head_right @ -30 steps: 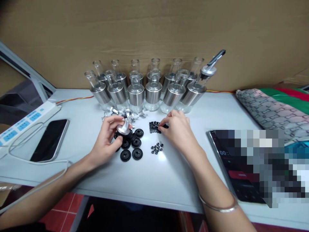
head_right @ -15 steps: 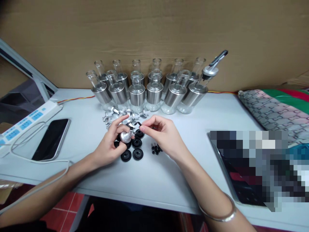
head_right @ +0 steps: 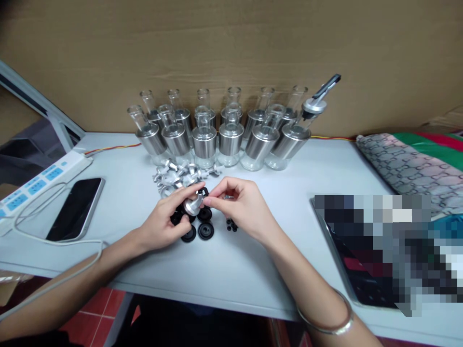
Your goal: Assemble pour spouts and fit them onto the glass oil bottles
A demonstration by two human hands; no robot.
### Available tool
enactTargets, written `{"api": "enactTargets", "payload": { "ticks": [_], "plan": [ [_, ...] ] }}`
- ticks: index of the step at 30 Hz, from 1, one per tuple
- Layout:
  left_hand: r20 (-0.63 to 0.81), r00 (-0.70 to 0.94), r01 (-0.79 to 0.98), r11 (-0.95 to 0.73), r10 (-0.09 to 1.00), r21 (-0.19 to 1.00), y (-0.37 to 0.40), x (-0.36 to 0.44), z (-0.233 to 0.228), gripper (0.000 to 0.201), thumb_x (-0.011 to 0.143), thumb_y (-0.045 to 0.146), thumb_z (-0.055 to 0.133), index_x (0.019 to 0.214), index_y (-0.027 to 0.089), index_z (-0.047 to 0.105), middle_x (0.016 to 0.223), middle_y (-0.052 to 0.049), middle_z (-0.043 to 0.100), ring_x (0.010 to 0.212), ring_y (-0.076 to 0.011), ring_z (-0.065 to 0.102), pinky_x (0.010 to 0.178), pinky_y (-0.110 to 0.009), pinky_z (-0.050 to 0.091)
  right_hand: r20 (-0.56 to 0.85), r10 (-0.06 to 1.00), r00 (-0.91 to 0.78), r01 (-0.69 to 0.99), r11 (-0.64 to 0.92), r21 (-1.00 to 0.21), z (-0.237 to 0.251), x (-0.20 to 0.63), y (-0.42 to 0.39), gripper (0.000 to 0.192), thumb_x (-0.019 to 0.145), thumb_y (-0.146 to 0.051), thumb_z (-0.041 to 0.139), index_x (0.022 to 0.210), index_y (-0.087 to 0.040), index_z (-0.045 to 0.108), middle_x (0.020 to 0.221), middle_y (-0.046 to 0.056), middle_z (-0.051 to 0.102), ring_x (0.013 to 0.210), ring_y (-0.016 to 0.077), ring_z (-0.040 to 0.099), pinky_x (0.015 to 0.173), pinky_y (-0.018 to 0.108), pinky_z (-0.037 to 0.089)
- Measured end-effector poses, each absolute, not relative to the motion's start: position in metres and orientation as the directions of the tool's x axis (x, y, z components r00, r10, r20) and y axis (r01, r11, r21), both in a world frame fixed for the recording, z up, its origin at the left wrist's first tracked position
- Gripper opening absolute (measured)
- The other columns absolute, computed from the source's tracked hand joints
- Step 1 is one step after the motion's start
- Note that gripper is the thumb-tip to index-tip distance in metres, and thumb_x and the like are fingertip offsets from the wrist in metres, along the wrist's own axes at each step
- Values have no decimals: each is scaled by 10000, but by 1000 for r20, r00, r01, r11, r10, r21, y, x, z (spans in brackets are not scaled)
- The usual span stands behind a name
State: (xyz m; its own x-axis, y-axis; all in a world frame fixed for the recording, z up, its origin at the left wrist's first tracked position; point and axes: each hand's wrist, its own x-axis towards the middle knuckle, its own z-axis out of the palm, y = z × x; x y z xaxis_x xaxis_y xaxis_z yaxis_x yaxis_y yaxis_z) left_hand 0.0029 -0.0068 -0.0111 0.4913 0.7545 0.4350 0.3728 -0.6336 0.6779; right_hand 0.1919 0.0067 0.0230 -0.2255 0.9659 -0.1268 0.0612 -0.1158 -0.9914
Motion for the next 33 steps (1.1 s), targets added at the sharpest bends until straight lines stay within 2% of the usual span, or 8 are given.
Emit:
{"api": "enactTargets", "payload": {
  "ticks": [7, 14, 21, 27, 33],
  "plan": [
    [444, 497, 366, -644, 746, 672, -7, 3, -11, 688, 675, 68, 487, 1346, 207, 420, 1008, -37, 604, 891, -138, 579, 841, -263, 497, -67, 981, -184, 82, -52, -995, 20, 192, 8, 329, 511, -369, 852, 593, -155, 617, 595, 11, 644, 488, 93, 518, 465, 235, 432],
    [490, 476, 363, -671, 730, 647, -7, 3, -11, 676, 679, 65, 462, 1337, 215, 427, 1009, -38, 610, 882, -133, 592, 828, -267, 515, -3, 979, -202, 71, 12, -997, 21, 191, 7, 308, 555, -383, 833, 620, -160, 629, 628, 12, 652, 557, 122, 586, 551, 263, 498],
    [497, 470, 368, -674, 730, 641, -6, 2, -11, 660, 682, 71, 459, 1328, 204, 430, 986, -41, 606, 866, -133, 594, 822, -283, 528, 0, 980, -199, 56, 12, -998, 21, 190, 5, 298, 568, -369, 828, 636, -163, 623, 626, -1, 633, 543, 108, 564, 540, 254, 492],
    [493, 462, 360, -664, 737, 656, -7, 2, -11, 652, 685, 75, 456, 1323, 211, 429, 992, -40, 609, 862, -138, 594, 828, -296, 526, -28, 970, -243, 46, -17, -999, 20, 192, 6, 255, 614, -338, 798, 729, -163, 652, 671, 2, 650, 539, 105, 566, 552, 269, 516],
    [460, 464, 333, -630, 757, 701, -7, 2, -12, 644, 700, 81, 467, 1329, 204, 407, 998, -39, 603, 826, -119, 589, 811, -258, 513, -26, 958, -286, 10, -24, -1000, 18, 195, 7, 235, 640, -328, 788, 776, -169, 679, 725, 12, 683, 591, 116, 600, 604, 281, 544]
  ]
}}
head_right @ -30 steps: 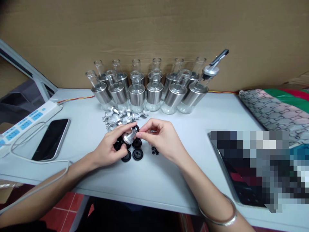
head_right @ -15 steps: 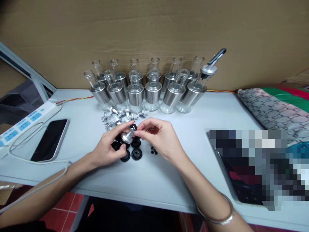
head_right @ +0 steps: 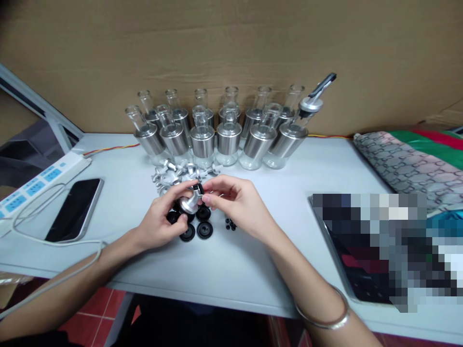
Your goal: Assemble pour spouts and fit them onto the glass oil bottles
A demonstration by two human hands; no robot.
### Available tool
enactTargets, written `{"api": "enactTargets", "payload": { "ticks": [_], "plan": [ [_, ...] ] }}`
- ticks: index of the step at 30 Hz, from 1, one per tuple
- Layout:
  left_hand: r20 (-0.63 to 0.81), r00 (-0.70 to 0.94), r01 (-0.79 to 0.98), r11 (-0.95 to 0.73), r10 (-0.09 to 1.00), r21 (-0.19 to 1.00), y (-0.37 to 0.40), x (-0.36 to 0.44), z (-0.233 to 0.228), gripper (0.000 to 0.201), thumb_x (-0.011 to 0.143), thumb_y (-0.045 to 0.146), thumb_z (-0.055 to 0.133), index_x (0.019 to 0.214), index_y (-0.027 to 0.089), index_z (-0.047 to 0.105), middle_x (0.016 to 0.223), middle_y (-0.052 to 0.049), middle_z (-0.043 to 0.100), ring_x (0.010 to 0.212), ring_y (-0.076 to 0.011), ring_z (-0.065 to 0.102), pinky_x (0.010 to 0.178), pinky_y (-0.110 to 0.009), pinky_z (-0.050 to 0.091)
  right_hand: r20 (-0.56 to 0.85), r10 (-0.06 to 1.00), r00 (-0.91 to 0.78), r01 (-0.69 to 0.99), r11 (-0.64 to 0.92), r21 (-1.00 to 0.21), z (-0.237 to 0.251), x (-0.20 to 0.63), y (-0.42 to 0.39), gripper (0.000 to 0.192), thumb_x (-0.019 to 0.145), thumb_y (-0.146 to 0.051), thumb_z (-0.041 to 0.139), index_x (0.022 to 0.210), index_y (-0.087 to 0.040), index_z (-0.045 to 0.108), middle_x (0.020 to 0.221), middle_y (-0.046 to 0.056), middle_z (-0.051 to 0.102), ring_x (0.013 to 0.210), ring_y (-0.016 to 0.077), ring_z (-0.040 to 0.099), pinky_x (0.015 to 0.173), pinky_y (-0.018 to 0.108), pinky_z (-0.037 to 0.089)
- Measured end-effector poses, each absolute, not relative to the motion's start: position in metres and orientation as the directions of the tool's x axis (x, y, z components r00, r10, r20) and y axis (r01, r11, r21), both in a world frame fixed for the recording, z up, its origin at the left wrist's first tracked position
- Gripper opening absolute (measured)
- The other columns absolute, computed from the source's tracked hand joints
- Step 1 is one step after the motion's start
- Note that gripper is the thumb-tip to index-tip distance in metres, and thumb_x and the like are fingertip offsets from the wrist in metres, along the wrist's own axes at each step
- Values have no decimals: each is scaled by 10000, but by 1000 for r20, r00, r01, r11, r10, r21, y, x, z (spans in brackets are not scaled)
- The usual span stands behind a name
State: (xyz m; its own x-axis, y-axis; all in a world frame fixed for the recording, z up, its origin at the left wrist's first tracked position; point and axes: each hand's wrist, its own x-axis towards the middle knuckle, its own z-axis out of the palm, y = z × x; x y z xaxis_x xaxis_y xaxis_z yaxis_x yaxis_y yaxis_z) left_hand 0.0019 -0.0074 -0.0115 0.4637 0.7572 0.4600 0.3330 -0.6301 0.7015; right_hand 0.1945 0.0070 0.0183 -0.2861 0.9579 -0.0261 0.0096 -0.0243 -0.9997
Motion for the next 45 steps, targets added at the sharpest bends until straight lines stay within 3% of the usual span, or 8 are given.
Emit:
{"api": "enactTargets", "payload": {
  "ticks": [16, 25, 32, 38, 45],
  "plan": [
    [469, 482, 293, -641, 740, 710, -9, 3, -10, 666, 701, 110, 513, 1344, 228, 389, 930, -9, 569, 717, -85, 542, 687, -198, 487, -39, 934, -355, -70, -69, -995, 15, 195, 10, 221, 635, -296, 805, 755, -184, 656, 704, -5, 686, 660, 141, 667, 683, 303, 556],
    [486, 476, 244, -641, 733, 728, -9, 2, -10, 640, 682, 88, 515, 1304, 216, 439, 839, 22, 566, 628, -61, 478, 617, -161, 454, -43, 920, -391, -54, -69, -996, 19, 193, 8, 236, 632, -205, 800, 832, -192, 675, 659, -44, 594, 589, 91, 555, 593, 243, 485],
    [416, 565, 126, -573, 713, 810, -10, 2, -10, 647, 676, 87, 509, 1301, 224, 410, 791, 29, 580, 704, -91, 540, 697, -181, 473, -98, 801, -591, -20, -136, -991, 14, 202, 11, 200, 634, -301, 802, 725, -168, 683, 568, -64, 479, 500, 62, 412, 496, 213, 382],
    [363, 584, 120, -519, 726, 846, -9, 2, -12, 678, 675, 108, 520, 1329, 206, 373, 857, -3, 643, 740, -120, 593, 768, -247, 494, -125, 805, -580, -24, -170, -985, 10, 196, 9, 266, 631, -358, 796, 724, -170, 632, 612, -49, 477, 590, 104, 502, 572, 242, 434],
    [350, 558, 169, -516, 753, 840, -7, 3, -12, 648, 660, 144, 501, 1300, 205, 412, 801, 14, 638, 727, -129, 591, 737, -240, 495, -75, 855, -513, 14, -79, -997, 7, 193, 8, 318, 624, -373, 796, 635, -172, 551, 592, -67, 389, 559, 85, 397, 525, 225, 356]
  ]
}}
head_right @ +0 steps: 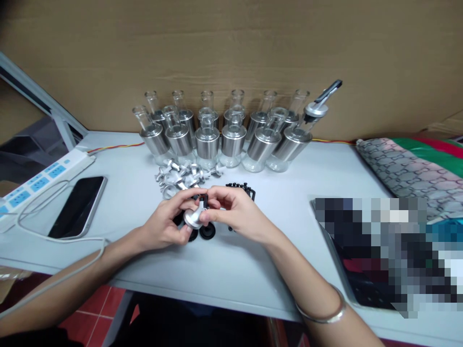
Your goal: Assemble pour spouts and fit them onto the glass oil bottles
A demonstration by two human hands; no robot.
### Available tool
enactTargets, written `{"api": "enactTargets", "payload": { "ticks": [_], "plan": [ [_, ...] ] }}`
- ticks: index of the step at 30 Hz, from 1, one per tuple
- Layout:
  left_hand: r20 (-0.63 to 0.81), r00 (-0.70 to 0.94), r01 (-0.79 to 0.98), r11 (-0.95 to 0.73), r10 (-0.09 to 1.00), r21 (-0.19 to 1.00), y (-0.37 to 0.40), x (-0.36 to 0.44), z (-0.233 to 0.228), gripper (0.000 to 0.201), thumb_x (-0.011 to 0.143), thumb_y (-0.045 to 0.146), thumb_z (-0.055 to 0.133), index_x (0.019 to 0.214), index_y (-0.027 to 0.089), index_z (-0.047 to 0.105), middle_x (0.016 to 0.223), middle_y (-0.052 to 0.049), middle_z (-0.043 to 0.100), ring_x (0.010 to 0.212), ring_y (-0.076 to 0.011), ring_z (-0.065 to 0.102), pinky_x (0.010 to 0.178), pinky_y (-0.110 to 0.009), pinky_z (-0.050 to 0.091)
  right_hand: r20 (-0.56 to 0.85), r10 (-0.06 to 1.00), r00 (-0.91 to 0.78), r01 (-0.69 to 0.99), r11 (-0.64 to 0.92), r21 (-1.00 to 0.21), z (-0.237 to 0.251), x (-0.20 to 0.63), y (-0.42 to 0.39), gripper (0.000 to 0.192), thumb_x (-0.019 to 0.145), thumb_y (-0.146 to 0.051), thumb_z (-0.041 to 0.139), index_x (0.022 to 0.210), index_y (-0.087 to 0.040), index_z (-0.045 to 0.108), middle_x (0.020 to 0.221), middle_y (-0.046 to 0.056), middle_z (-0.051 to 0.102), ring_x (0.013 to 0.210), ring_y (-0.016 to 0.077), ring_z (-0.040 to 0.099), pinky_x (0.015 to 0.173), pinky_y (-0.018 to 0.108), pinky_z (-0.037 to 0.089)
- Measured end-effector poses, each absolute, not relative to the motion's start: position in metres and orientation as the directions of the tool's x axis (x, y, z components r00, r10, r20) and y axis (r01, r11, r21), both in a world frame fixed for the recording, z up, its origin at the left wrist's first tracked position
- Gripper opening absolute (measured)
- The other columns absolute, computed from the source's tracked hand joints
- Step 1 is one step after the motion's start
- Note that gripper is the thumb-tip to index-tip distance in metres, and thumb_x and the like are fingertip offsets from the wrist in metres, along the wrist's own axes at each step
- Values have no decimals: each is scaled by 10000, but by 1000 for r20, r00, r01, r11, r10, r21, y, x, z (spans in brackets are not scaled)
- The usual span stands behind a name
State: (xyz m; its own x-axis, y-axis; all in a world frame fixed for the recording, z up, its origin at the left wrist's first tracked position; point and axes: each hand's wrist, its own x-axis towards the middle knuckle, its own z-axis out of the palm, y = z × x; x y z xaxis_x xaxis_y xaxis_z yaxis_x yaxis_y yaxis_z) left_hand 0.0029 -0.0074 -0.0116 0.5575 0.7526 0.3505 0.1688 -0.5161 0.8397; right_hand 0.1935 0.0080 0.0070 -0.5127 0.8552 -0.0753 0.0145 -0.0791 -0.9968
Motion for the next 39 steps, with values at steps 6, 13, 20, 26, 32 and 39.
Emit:
{"api": "enactTargets", "payload": {
  "ticks": [6, 13, 20, 26, 32, 39],
  "plan": [
    [415, 524, 187, -576, 744, 796, -7, 1, -11, 624, 666, 135, 489, 1284, 206, 450, 873, 10, 628, 740, -104, 592, 733, -201, 494, -33, 869, -494, 8, -34, -999, 7, 193, 7, 355, 630, -374, 797, 587, -172, 509, 605, -57, 404, 582, 90, 424, 551, 232, 376],
    [482, 529, 195, -653, 698, 732, -8, 0, -8, 525, 726, 106, 451, 1240, 194, 509, 899, -14, 673, 678, -92, 599, 658, -194, 497, -99, 861, -498, 28, -99, -995, 7, 196, 11, 334, 595, -411, 811, 802, -169, 710, 561, -30, 565, 507, 96, 489, 490, 230, 393],
    [512, 480, 270, -675, 713, 687, -8, 1, -6, 513, 726, 109, 461, 1233, 180, 504, 987, -31, 654, 805, -105, 619, 761, -206, 513, -85, 876, -474, -11, -103, -995, 10, 194, 9, 288, 652, -392, 778, 839, -176, 743, 691, 16, 687, 589, 130, 610, 599, 274, 510],
    [535, 444, 308, -683, 719, 662, -7, 1, -9, 583, 716, 86, 482, 1282, 212, 428, 964, -17, 625, 801, -101, 606, 752, -213, 507, 13, 913, -407, -19, 6, -1000, 11, 197, 10, 225, 764, -349, 697, 932, -212, 755, 817, 30, 701, 665, 124, 613, 665, 285, 520],
    [478, 497, 334, -668, 724, 665, -8, 2, -13, 725, 693, 89, 502, 1374, 234, 299, 994, -22, 618, 880, -129, 620, 834, -259, 506, 54, 974, -220, 13, 58, -998, 10, 196, 12, 182, 707, -330, 745, 830, -195, 750, 645, -3, 649, 568, 106, 554, 574, 263, 480],
    [457, 532, 396, -687, 713, 610, -9, 1, -12, 716, 718, 108, 489, 1393, 227, 281, 1050, -36, 627, 933, -148, 618, 920, -308, 483, 9, 971, -237, -77, -10, -997, 11, 194, 12, 302, 589, -397, 820, 647, -156, 647, 506, -19, 608, 429, 91, 515, 411, 224, 414]
  ]
}}
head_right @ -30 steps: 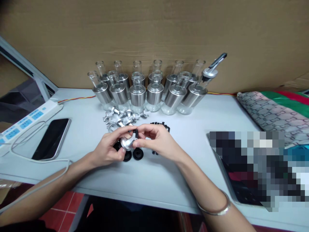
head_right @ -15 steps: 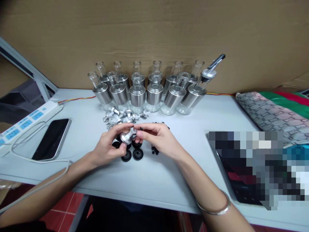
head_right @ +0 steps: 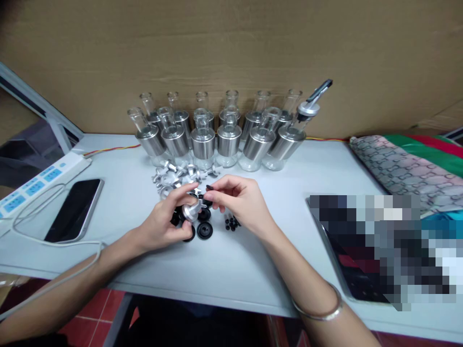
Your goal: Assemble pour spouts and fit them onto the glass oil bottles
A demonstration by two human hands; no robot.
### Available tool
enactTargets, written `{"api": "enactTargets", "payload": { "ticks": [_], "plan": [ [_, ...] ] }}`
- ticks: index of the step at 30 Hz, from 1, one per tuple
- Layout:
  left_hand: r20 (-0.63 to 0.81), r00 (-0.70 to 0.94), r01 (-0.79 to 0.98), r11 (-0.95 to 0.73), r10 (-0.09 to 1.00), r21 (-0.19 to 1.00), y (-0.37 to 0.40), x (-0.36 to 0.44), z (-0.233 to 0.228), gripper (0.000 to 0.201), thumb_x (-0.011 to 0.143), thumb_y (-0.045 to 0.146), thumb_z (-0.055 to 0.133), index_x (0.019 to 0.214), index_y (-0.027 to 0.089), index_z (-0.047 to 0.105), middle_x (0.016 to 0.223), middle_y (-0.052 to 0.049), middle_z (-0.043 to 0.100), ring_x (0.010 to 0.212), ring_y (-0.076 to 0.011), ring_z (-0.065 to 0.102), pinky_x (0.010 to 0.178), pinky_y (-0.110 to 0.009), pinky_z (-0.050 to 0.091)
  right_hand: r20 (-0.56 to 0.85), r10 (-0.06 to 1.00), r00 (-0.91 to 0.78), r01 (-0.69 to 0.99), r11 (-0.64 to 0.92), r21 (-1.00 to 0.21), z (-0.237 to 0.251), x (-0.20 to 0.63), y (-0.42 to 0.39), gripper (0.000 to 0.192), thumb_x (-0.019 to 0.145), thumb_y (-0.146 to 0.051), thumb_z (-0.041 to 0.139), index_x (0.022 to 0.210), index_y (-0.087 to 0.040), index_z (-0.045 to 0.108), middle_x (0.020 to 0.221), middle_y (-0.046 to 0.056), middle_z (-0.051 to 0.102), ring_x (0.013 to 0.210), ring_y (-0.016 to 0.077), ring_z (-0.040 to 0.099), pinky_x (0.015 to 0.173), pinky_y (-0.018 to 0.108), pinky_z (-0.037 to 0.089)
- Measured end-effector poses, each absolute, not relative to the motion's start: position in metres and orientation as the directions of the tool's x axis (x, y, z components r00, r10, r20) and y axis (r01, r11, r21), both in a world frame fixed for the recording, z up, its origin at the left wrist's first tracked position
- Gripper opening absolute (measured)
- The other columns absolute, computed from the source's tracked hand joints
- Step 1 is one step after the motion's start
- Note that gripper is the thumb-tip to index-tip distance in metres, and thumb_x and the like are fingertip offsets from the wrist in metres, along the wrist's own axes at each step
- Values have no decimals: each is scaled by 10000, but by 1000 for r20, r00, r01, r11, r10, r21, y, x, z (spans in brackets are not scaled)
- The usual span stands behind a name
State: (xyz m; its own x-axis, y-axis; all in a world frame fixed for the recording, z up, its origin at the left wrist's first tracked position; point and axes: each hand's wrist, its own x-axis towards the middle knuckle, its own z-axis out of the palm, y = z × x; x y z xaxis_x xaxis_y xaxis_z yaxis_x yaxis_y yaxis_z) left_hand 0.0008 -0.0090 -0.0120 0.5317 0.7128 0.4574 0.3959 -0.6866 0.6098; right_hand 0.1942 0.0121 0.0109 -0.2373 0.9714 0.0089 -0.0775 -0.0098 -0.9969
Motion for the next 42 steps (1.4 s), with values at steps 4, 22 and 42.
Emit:
{"api": "enactTargets", "payload": {
  "ticks": [4, 22, 42],
  "plan": [
    [471, 534, 412, -702, 702, 581, -9, 1, -13, 734, 727, 108, 487, 1410, 227, 246, 1059, -36, 627, 925, -148, 613, 931, -321, 474, 31, 965, -262, -91, 7, -996, 12, 192, 11, 288, 631, -392, 796, 671, -155, 636, 512, -26, 611, 413, 76, 493, 415, 218, 413],
    [538, 579, 457, -790, 613, 408, -5, 3, -14, 691, 769, 85, 457, 1425, 217, 284, 934, -31, 641, 860, -161, 581, 825, -298, 499, 92, 949, -300, -78, 72, -994, 10, 190, 8, 93, 686, -219, 748, 723, -154, 692, 652, -12, 644, 524, 70, 530, 502, 208, 446],
    [638, 538, 456, -826, 551, 330, -3, 2, -10, 577, 774, 53, 452, 1330, 199, 414, 857, -20, 636, 768, -138, 588, 795, -305, 494, 29, 929, -369, -76, 1, -997, 10, 193, 8, 184, 705, -304, 738, 829, -168, 727, 774, 21, 694, 699, 122, 614, 676, 268, 515]
  ]
}}
